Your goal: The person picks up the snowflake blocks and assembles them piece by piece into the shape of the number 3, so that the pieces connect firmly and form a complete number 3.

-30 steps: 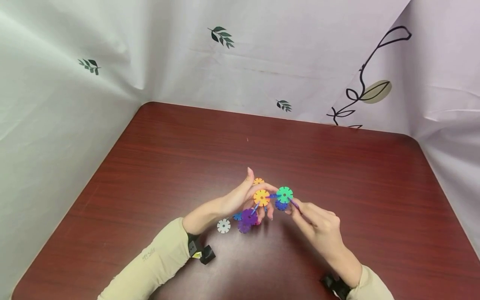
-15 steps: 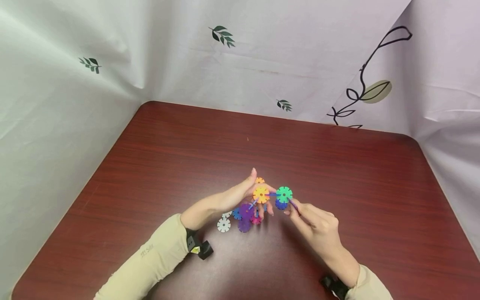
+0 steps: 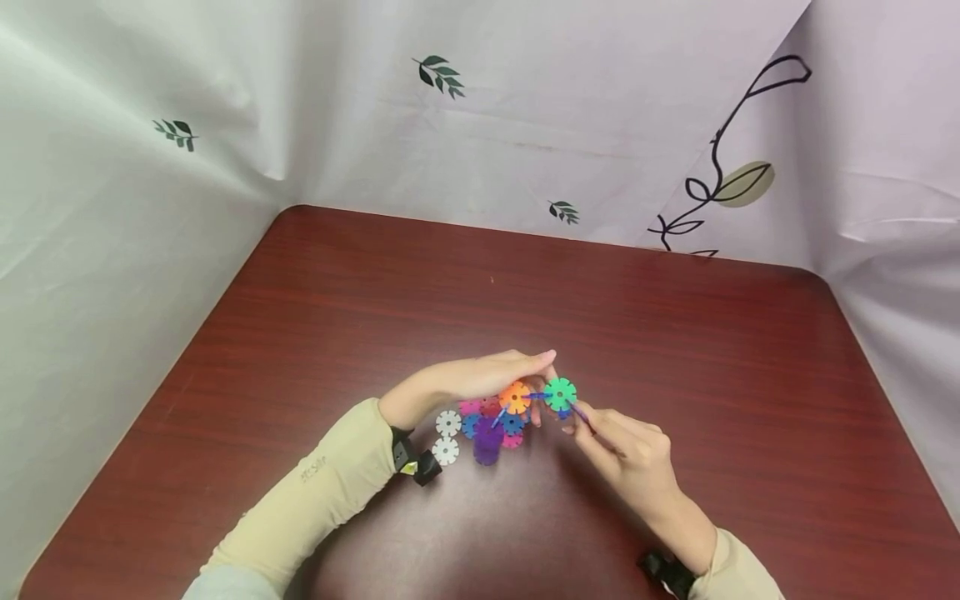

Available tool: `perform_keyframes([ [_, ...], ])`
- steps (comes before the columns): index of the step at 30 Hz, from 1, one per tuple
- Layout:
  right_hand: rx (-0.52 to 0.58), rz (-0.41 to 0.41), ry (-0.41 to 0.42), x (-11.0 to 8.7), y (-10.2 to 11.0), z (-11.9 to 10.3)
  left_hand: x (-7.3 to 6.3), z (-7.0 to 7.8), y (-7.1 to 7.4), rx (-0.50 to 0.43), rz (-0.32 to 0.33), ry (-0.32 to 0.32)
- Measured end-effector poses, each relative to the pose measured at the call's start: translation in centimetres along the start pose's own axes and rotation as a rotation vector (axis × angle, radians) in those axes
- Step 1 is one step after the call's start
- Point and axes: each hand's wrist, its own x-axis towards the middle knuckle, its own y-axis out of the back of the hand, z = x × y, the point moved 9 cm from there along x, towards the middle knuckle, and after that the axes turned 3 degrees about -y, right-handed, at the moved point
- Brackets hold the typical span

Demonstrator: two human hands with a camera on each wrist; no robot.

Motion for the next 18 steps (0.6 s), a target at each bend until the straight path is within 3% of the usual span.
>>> perform_keyframes([
  [6,0.001,-0.009,-0.021,-0.1,-0.1,0.2,0.2,0.8,0.2,-0.024,0.026,-0.063],
  [13,0.008,-0.049,-0.082,0.2,-0.8,0.4,-0.1,0.3,-0.3,-0.129,-0.027,-0.04],
  [15,0.049,-0.123,-0.164,0.2,-1.3,1.2,-0.3,0.2,-0.2,-0.119,-0.016,-0.042],
  [18,0.032,-0.302,-0.395,-0.4,-2.2,3.6,-0.7,0.0,0.5,-0.088,0.033,-0.04],
])
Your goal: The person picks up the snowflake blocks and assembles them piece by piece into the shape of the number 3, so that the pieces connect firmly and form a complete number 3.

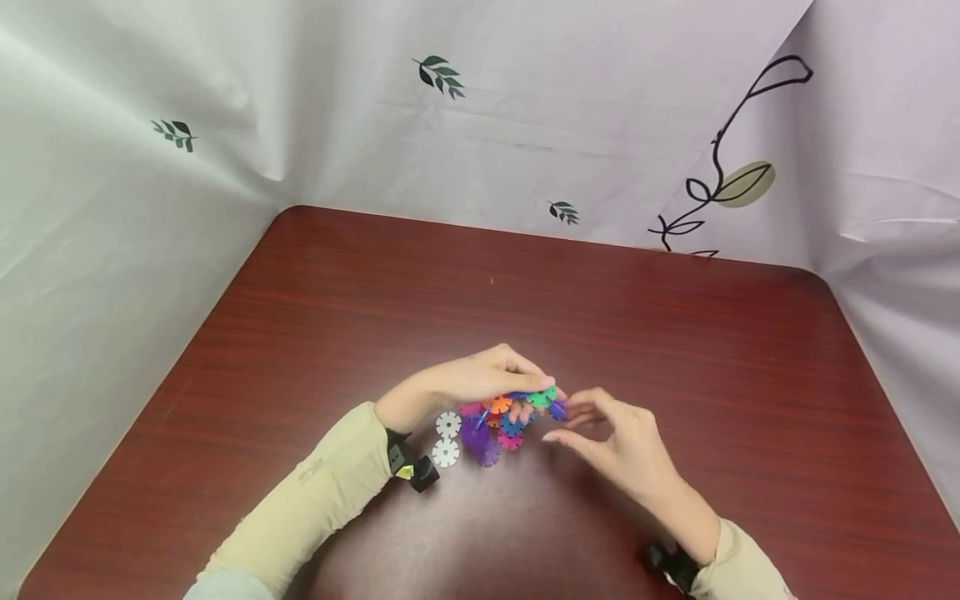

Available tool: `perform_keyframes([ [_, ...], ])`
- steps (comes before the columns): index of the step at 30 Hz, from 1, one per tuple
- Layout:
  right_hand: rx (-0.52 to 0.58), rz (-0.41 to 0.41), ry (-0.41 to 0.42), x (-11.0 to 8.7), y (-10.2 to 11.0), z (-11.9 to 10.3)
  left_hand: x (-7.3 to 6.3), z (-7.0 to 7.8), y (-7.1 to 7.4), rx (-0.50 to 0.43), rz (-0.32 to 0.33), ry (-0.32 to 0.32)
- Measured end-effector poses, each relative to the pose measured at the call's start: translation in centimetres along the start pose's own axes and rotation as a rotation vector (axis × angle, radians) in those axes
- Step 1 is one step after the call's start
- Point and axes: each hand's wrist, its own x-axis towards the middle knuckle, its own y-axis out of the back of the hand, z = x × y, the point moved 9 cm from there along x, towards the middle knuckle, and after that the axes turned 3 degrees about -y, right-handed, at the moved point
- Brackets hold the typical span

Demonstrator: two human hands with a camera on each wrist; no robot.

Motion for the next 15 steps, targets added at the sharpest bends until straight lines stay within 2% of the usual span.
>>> perform_keyframes([
  [2,-0.082,-0.158,-0.167,0.2,-1.0,2.1,-0.3,-0.2,0.5,0.029,0.032,0.009],
  [4,-0.215,-0.314,-0.272,0.2,-2.2,3.9,-0.5,-0.3,0.8,0.042,0.046,0.021],
  [5,-0.27,-0.394,-0.298,0.2,-2.9,4.6,-0.6,-0.4,0.8,0.041,0.044,0.027],
  [7,-0.365,-0.52,-0.292,0.2,-4.2,5.3,-0.7,-0.5,0.9,0.043,0.04,0.039],
  [11,-0.414,-0.629,-0.262,0.6,-5.8,5.9,-0.7,-0.6,1.0,0.022,0.05,0.052],
  [15,-0.334,-0.665,-0.308,0.9,-6.2,6.3,-1.0,-0.8,1.4,-0.017,0.096,0.07],
])
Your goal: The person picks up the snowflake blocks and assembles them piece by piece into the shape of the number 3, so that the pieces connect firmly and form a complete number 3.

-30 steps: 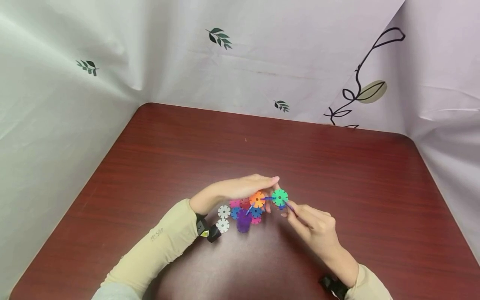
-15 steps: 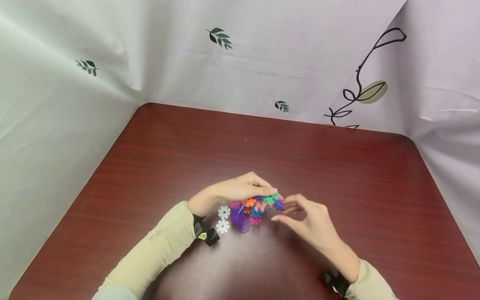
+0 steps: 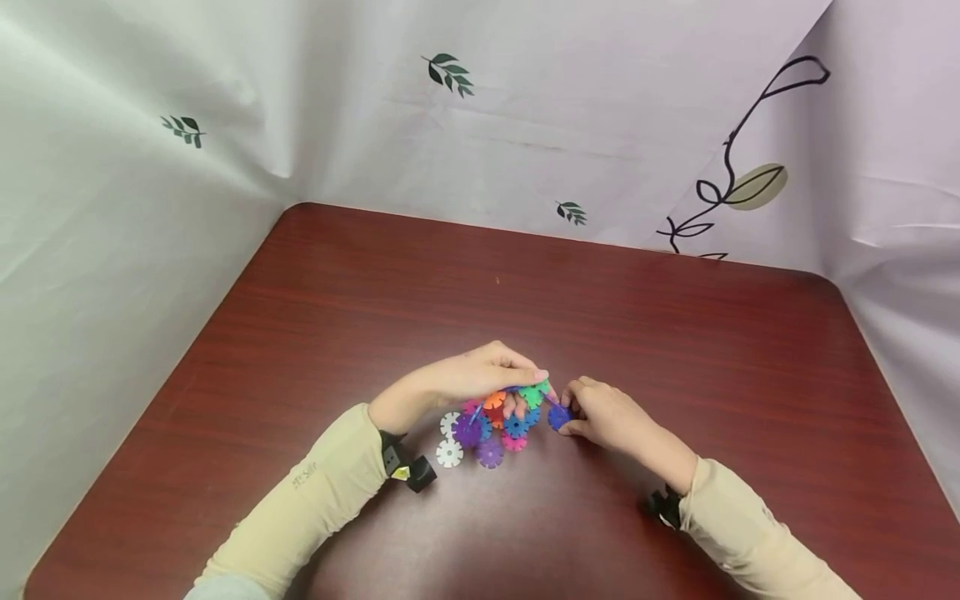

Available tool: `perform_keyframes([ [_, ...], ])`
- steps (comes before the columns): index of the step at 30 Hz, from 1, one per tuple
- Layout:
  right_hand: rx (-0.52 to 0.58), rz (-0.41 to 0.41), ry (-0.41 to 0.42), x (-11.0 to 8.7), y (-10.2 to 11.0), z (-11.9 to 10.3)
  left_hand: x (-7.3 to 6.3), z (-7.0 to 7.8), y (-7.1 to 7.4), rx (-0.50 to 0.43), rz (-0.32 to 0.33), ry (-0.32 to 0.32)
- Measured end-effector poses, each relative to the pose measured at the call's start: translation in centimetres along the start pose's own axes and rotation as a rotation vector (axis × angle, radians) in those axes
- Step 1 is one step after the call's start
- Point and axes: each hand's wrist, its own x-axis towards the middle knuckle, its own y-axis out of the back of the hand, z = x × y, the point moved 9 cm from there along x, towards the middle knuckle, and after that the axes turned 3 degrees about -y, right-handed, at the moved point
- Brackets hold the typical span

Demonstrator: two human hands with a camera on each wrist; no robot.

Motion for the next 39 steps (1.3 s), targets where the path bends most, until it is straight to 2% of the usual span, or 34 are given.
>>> perform_keyframes([
  [4,0.167,-0.038,0.04,-0.3,-0.1,0.1,-0.2,0.0,0.4,-0.013,0.033,0.007],
  [8,0.47,-0.11,0.101,-1.6,0.2,-0.3,-0.2,0.2,0.6,0.009,0.051,-0.004],
  [10,0.608,-0.133,0.105,-2.3,0.7,-0.7,-0.2,0.3,0.7,0.022,0.068,-0.007],
  [14,0.743,-0.078,0.12,-3.2,1.6,-1.5,-0.2,0.4,1.0,0.029,0.101,-0.011],
  [18,0.845,0.024,0.17,-3.5,2.0,-2.0,-0.1,0.4,1.0,0.034,0.104,-0.025],
  [21,0.907,0.09,0.219,-3.7,2.3,-2.2,0.1,0.5,0.7,0.033,0.099,-0.036],
  [25,0.968,0.165,0.237,-3.9,2.4,-2.4,0.2,0.6,0.5,0.034,0.111,-0.043],
  [32,0.983,0.308,0.144,-4.4,2.1,-2.3,0.3,0.7,0.3,0.016,0.112,-0.058],
  [39,0.923,0.359,0.102,-4.8,2.3,-2.8,0.5,0.4,-0.1,-0.051,0.082,-0.047],
])
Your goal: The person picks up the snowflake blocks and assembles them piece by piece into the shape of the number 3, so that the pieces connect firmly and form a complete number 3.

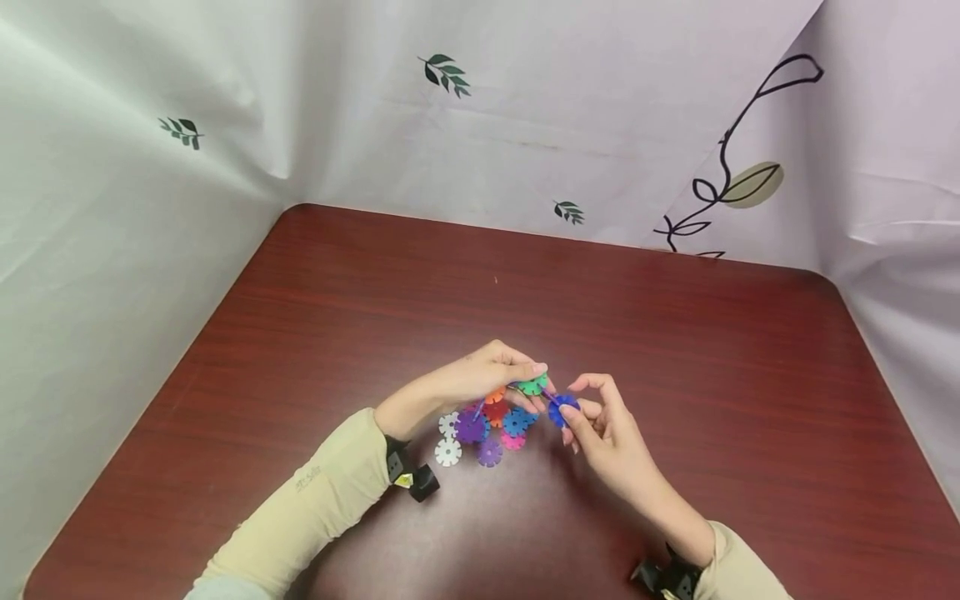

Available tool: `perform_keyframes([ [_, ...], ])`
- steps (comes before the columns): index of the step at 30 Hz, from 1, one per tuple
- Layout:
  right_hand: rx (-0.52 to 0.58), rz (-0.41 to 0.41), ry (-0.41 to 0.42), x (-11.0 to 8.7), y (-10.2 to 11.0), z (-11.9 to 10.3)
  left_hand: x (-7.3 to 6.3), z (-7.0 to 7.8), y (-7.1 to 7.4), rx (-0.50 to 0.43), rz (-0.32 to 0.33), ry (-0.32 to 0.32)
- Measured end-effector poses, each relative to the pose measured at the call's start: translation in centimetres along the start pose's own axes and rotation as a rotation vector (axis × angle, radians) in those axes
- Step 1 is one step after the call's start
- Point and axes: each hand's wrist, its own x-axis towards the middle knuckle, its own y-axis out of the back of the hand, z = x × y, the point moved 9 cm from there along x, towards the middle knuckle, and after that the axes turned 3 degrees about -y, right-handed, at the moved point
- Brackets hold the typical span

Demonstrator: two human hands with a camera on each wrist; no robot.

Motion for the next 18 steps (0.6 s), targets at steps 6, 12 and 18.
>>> perform_keyframes([
  [6,0.068,0.021,0.038,0.2,0.0,-0.3,-0.3,0.5,-0.1,-0.038,-0.049,0.005],
  [12,0.211,0.003,0.013,0.3,0.1,0.5,-0.9,0.3,-1.0,-0.3,-0.262,0.037],
  [18,0.28,-0.109,0.025,0.2,-0.4,0.5,-1.0,-0.8,-1.2,-0.429,-0.334,0.146],
])
